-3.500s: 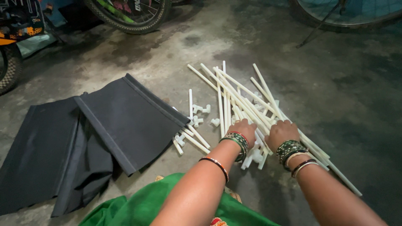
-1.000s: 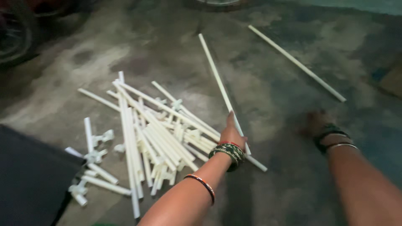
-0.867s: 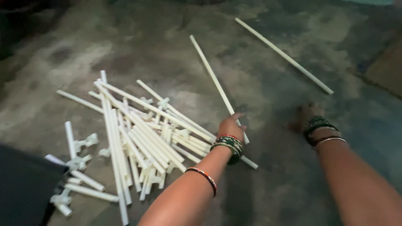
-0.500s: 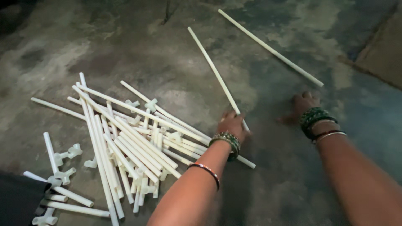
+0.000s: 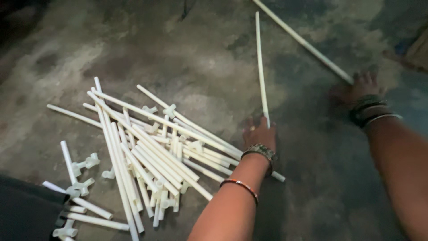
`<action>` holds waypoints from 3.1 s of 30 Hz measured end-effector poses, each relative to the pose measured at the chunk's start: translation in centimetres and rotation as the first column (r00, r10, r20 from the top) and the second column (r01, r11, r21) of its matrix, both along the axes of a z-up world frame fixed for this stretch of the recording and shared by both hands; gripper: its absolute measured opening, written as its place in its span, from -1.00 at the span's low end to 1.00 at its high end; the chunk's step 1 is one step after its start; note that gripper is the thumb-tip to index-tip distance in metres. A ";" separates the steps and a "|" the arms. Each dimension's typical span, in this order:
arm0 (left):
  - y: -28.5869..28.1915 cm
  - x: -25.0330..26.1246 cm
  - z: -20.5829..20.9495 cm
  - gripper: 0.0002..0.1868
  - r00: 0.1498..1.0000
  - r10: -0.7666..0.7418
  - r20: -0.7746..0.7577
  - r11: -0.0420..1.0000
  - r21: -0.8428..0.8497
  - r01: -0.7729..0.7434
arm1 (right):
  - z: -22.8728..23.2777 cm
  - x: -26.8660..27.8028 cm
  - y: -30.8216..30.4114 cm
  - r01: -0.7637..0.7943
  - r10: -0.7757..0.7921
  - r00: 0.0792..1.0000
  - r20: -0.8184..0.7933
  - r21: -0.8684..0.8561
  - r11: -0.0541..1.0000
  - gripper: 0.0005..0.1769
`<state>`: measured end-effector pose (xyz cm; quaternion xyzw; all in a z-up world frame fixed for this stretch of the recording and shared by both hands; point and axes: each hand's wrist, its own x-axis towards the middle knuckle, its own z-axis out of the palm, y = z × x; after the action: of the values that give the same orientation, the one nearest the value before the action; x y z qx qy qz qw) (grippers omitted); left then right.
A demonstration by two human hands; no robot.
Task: The person assembles white plastic rods and T-shaped connectors into small frame-like structures on the floor. They repeatedly connect and disconnect pieces, then handle black fabric panels and a long white rod, inserting the rod into a fabric sleeve.
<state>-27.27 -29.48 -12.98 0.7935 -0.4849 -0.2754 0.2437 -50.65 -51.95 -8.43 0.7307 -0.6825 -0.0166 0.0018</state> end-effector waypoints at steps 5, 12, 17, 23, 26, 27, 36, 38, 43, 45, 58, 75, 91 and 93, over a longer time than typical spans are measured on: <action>-0.9 -0.4 -1.2 -0.54 0.997 0.013 0.071 1.000 -0.015 -0.012 | -5.6 -3.6 -3.1 -0.089 0.096 0.976 0.194 -0.046 0.995 -0.09; -0.8 -0.3 -0.3 -0.57 1.000 0.008 0.028 1.000 -0.004 -0.008 | -7.8 -0.5 3.2 -0.093 0.135 0.966 0.220 -0.191 0.977 -0.40; -0.4 0.0 1.9 -0.48 0.999 0.023 0.034 0.997 0.069 -0.026 | -6.9 1.6 18.0 -0.295 0.303 0.949 0.082 -0.095 0.951 -0.55; 0.6 1.6 2.3 -0.16 0.975 -0.213 0.070 0.977 0.043 0.210 | -5.7 5.2 20.8 -0.122 0.204 0.921 0.332 -0.251 0.960 -0.36; 1.2 3.7 1.1 -0.17 0.984 -0.150 0.091 0.963 -0.210 0.167 | -5.7 5.4 21.3 -0.087 0.173 0.912 0.372 -0.238 0.967 -0.37; 1.1 4.2 0.9 -0.26 0.998 -0.051 -0.045 0.944 -0.327 0.033 | -5.7 5.4 21.2 -0.071 0.164 0.907 0.387 -0.243 0.967 -0.38; 8.1 6.3 5.9 -0.53 0.464 0.252 -0.849 0.853 -0.031 -0.521 | -7.8 4.9 17.0 -0.101 0.134 0.969 0.208 -0.159 0.982 -0.26; 11.0 7.8 7.6 -0.42 0.505 0.226 -0.833 0.881 -0.046 -0.471 | -6.4 5.1 14.3 -0.312 0.318 0.890 -0.327 0.072 0.947 -0.46; 15.8 11.1 8.5 -0.38 0.583 0.228 -0.780 0.881 -0.089 -0.464 | -2.8 12.8 14.3 -0.444 0.456 0.888 -0.054 0.151 0.883 -0.54; 16.3 12.5 8.1 -0.43 0.538 0.240 -0.808 0.841 -0.104 -0.531 | -1.4 17.3 18.1 -0.281 0.018 0.762 0.648 0.305 0.910 -0.84; 15.6 23.6 6.6 -0.70 0.512 0.226 -0.829 0.396 -0.402 -0.826 | 11.2 27.9 39.7 -0.713 -0.296 0.116 0.948 0.287 0.639 -0.78; 23.9 21.6 16.0 -0.46 0.358 0.112 -0.927 0.112 -0.346 -0.931 | 9.0 35.4 38.9 -0.752 -0.022 0.176 0.984 0.148 0.642 -0.55; 25.7 27.9 5.6 -0.62 -0.237 0.118 -0.964 0.106 0.249 -0.963 | 5.2 36.9 40.6 -0.625 0.273 0.476 0.836 0.103 0.774 -0.56; 25.7 27.7 5.0 -0.52 0.015 0.669 -0.743 0.086 0.057 -0.995 | 4.0 37.3 40.4 -0.610 0.308 0.535 0.787 0.107 0.785 -0.55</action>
<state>0.43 -3.79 -7.97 0.6812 0.1809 -0.1587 0.6914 -13.39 -11.52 -4.44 0.8152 -0.3855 0.1507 -0.4051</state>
